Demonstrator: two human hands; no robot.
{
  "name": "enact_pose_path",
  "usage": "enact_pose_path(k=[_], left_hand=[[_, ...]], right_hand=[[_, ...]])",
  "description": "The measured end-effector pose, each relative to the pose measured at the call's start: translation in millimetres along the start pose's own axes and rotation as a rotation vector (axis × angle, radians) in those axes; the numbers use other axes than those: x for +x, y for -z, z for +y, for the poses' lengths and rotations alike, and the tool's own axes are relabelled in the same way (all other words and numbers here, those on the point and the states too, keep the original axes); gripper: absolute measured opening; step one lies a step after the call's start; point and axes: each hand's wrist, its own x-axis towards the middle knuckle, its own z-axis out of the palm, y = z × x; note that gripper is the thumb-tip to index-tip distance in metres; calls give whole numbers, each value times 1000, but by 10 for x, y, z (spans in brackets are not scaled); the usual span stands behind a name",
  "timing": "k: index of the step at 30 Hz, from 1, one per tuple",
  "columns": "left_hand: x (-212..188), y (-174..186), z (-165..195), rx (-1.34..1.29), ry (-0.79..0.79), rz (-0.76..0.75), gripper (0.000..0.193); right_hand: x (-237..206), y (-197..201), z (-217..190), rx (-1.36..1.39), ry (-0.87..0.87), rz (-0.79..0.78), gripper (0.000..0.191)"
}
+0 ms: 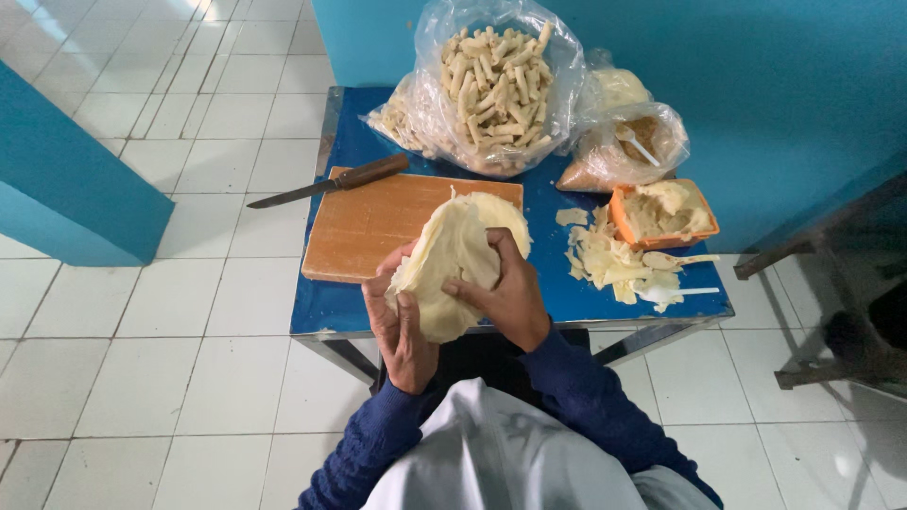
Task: The person sits at a small blue table and peels thin translucent sheets off round dough discs, one disc at a time. They lift each peeled sheet, stack the finished sheets on the board, and drop torn scraps onto a growing scrap pile beside an orange container of dough.
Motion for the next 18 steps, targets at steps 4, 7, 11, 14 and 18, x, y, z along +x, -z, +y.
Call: enact_pose_path(k=[4,7,11,14,18], left_hand=[[40,-19,57,-5,18,-12,35],[44,-20,101,22,51,-7,35],[62,-8,160,-3,117,20,31],[66,-11,206,-33,214,102,32],[111,-25,254,-125,300,131,29]], right_hand=[[-2,67,-202,-155,15,9,49],[-12,94,-239,-212,48,33,45],[-34,158,-204,-218,93,13,44],[-27,208,-155,-122,46,-30,44],[-1,264,-133,-15,-35,-111,40]])
